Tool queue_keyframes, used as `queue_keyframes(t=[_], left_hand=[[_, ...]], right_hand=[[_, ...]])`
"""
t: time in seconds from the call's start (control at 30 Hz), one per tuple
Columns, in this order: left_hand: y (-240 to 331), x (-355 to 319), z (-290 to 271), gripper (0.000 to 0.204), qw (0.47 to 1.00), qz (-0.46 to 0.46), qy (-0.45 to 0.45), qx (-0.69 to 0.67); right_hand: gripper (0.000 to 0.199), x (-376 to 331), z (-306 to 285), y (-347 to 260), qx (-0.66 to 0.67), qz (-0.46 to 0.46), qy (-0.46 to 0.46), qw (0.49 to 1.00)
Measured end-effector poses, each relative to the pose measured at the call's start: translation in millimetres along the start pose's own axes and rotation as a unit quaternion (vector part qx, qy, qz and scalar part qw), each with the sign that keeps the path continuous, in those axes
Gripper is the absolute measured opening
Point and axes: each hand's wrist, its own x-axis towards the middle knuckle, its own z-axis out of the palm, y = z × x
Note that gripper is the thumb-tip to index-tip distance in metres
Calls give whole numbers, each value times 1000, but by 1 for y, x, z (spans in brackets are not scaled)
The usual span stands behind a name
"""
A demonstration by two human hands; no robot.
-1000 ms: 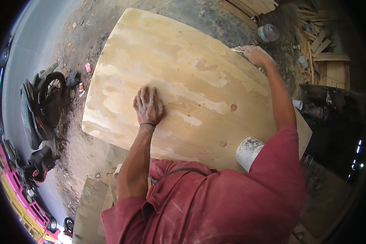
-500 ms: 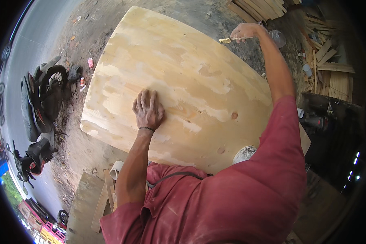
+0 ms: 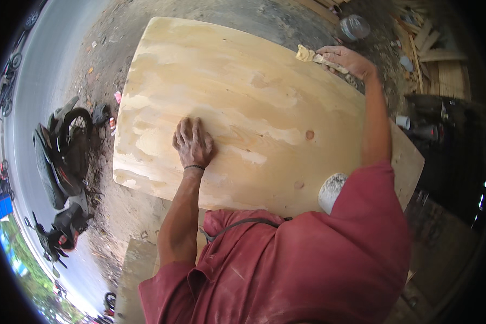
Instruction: The person applies wood filler to a large wooden board by hand using a small putty knife, repeatedly dipping the tool into a bucket of filler and smoothing it over the surface and into holes.
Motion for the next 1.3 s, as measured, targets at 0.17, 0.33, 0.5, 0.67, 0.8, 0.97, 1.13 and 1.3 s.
queue_keyframes(t=[0.17, 0.33, 0.5, 0.67, 0.8, 0.97, 1.13, 1.3], left_hand=[[-1, -5, 5, 59, 1000, 11, 13, 14], [1, -5, 11, 57, 999, 31, 38, 14], [-10, -8, 25, 58, 998, 32, 54, 22], [-17, -9, 29, 58, 998, 36, 60, 11], [-42, -27, -10, 52, 978, 137, 32, -154], [-109, -141, -97, 14, 909, 260, -199, -257], [-300, -257, -79, 29, 835, 22, -545, 76], [-382, -314, -64, 30, 797, -129, -588, 51]], right_hand=[[28, -104, 181, 72, 406, 9, 262, 875], [29, -170, 363, 151, 588, 14, 279, 759], [40, -245, 449, 156, 411, 23, 375, 831], [57, -281, 528, 189, 72, 126, 549, 823], [57, -273, 558, 199, 4, 114, 610, 784], [55, -259, 597, 210, 27, 147, 624, 767], [57, -241, 631, 219, 17, 135, 666, 734], [54, -263, 666, 227, 52, 221, 608, 761]])
